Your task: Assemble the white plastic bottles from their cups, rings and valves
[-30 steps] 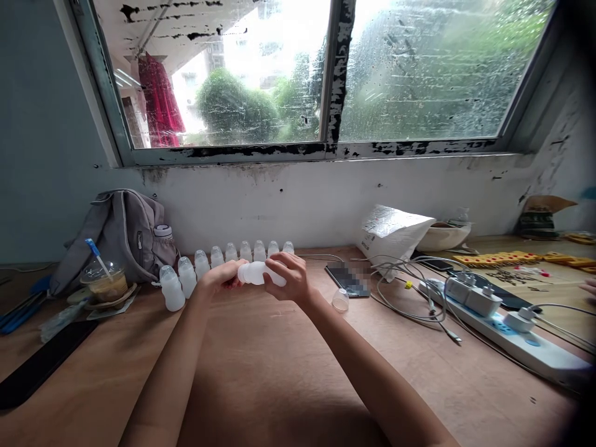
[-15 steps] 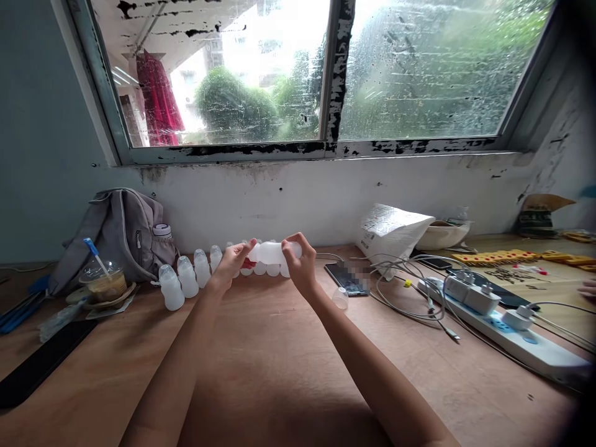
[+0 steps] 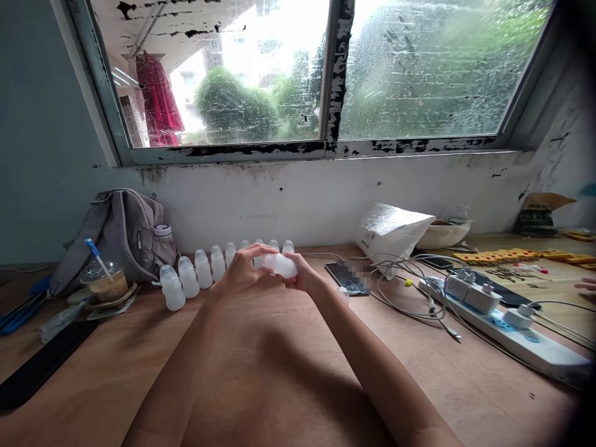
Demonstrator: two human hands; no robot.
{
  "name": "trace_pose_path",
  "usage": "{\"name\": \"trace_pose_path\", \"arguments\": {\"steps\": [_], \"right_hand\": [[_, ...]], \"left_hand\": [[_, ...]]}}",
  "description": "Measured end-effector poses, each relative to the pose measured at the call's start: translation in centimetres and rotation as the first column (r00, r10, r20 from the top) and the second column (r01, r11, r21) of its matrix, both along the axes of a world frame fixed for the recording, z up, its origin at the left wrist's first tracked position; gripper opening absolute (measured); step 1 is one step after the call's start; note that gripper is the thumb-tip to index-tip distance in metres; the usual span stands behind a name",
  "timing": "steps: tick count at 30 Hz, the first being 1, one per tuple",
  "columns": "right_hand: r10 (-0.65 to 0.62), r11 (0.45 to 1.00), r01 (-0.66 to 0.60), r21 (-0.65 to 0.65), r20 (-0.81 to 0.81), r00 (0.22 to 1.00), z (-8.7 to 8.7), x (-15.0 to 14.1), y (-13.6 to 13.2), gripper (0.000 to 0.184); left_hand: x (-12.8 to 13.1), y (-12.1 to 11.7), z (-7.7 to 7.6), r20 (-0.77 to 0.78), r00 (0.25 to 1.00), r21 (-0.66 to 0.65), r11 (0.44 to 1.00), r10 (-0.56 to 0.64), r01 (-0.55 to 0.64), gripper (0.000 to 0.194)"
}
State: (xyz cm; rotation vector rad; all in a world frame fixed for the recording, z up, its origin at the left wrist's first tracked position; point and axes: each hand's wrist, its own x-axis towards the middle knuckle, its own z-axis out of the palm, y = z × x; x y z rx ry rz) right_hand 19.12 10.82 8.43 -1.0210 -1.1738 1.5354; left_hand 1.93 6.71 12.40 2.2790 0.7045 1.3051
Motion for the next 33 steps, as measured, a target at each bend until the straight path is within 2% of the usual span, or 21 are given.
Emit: {"name": "trace_pose_path", "arguments": {"steps": [2, 3, 5, 6, 7, 9, 11, 13, 16, 17, 18, 20, 21, 24, 26, 27, 28, 30, 31, 33], "right_hand": [[0.078, 0.995, -0.079, -0.055, -0.017, 0.997, -0.9, 0.3, 0.2, 0.025], [0.087, 0.994, -0.09, -0.068, -0.043, 0.995, -1.3, 0.2, 0.4, 0.026], [0.041, 0.997, -0.047, -0.054, -0.114, 0.993, -2.1, -0.5, 0.8, 0.029], [0.003, 0.999, -0.009, -0.039, -0.146, 0.989, -2.3, -1.0, 0.9, 0.029], [-0.047, 0.999, 0.044, -0.022, -0.172, 0.984, -2.6, -1.7, 1.0, 0.029], [-0.176, 0.981, 0.189, 0.046, -0.194, 0.965, -2.8, -3.1, 0.7, 0.028], [-0.345, 0.903, 0.373, 0.213, -0.157, 0.925, -2.9, -4.5, 0.0, 0.028], [-0.481, 0.767, 0.451, 0.457, -0.056, 0.875, -2.8, -5.3, -1.1, 0.028], [-0.599, 0.548, 0.348, 0.761, 0.067, 0.798, -2.6, -5.6, -2.7, 0.025], [-0.615, 0.504, 0.302, 0.809, 0.091, 0.784, -2.5, -5.5, -3.1, 0.024], [-0.619, 0.486, 0.269, 0.831, 0.111, 0.777, -2.5, -5.4, -3.2, 0.023], [-0.604, 0.52, 0.251, 0.816, 0.144, 0.784, -2.3, -5.1, -3.1, 0.023], [-0.578, 0.571, 0.26, 0.779, 0.157, 0.801, -2.3, -5.0, -2.9, 0.023], [-0.401, 0.811, 0.282, 0.513, 0.136, 0.906, -2.2, -5.0, -1.8, 0.026], [-0.252, 0.931, 0.221, 0.292, 0.073, 0.965, -2.2, -5.1, -1.2, 0.026], [-0.162, 0.971, 0.154, 0.182, 0.03, 0.986, -2.2, -5.1, -1.1, 0.025], [-0.071, 0.994, 0.072, 0.088, -0.015, 0.997, -2.1, -5.1, -1.0, 0.024], [0.092, 0.994, -0.098, -0.056, -0.103, 0.99, -2.0, -5.0, -1.1, 0.024], [0.148, 0.982, -0.162, -0.098, -0.133, 0.98, -1.9, -4.9, -1.2, 0.024], [0.195, 0.969, -0.212, -0.123, -0.137, 0.971, -1.8, -4.6, -1.3, 0.026]], "left_hand": [[0.7, -0.5, -0.1, -0.061, 0.998, 0.001, 1.0, -0.016, 0.016, 0.035], [1.1, -0.5, -0.4, -0.042, 0.999, -0.02, 1.0, -0.015, 0.015, 0.036], [1.9, 0.0, -1.2, 0.118, 0.992, -0.111, 0.993, 0.042, -0.029, 0.044], [2.4, 0.5, -1.8, 0.239, 0.966, -0.185, 0.981, 0.102, -0.057, 0.052], [2.8, 1.0, -2.4, 0.366, 0.914, -0.278, 0.958, 0.177, -0.074, 0.06], [3.5, 1.9, -3.4, 0.572, 0.748, -0.468, 0.883, 0.336, -0.038, 0.065], [3.8, 2.4, -3.9, 0.695, 0.572, -0.575, 0.815, 0.436, 0.077, 0.053], [3.8, 2.4, -3.7, 0.762, 0.426, -0.607, 0.767, 0.488, 0.208, 0.04], [3.4, 2.0, -3.0, 0.786, 0.275, -0.618, 0.695, 0.553, 0.368, 0.033], [3.3, 1.9, -2.8, 0.777, 0.255, -0.628, 0.678, 0.576, 0.383, 0.03], [3.2, 1.9, -2.8, 0.764, 0.252, -0.643, 0.669, 0.594, 0.373, 0.026], [3.2, 1.9, -3.0, 0.732, 0.27, -0.681, 0.666, 0.626, 0.303, 0.018], [3.2, 1.9, -3.2, 0.716, 0.28, -0.697, 0.667, 0.639, 0.262, 0.015], [3.6, 2.0, -3.9, 0.702, 0.275, -0.708, 0.686, 0.657, 0.167, 0.011], [3.8, 1.9, -4.1, 0.711, 0.268, -0.693, 0.712, 0.65, 0.111, 0.01], [3.9, 1.8, -4.2, 0.724, 0.276, -0.672, 0.737, 0.632, 0.076, 0.011], [4.0, 1.7, -4.1, 0.744, 0.294, -0.637, 0.77, 0.601, 0.037, 0.011], [4.1, 1.3, -4.0, 0.782, 0.358, -0.532, 0.846, 0.51, -0.041, 0.011], [4.1, 1.2, -3.9, 0.793, 0.398, -0.471, 0.879, 0.461, -0.079, 0.011], [4.1, 0.8, -3.8, 0.789, 0.48, -0.371, 0.92, 0.383, -0.125, 0.009]]}}
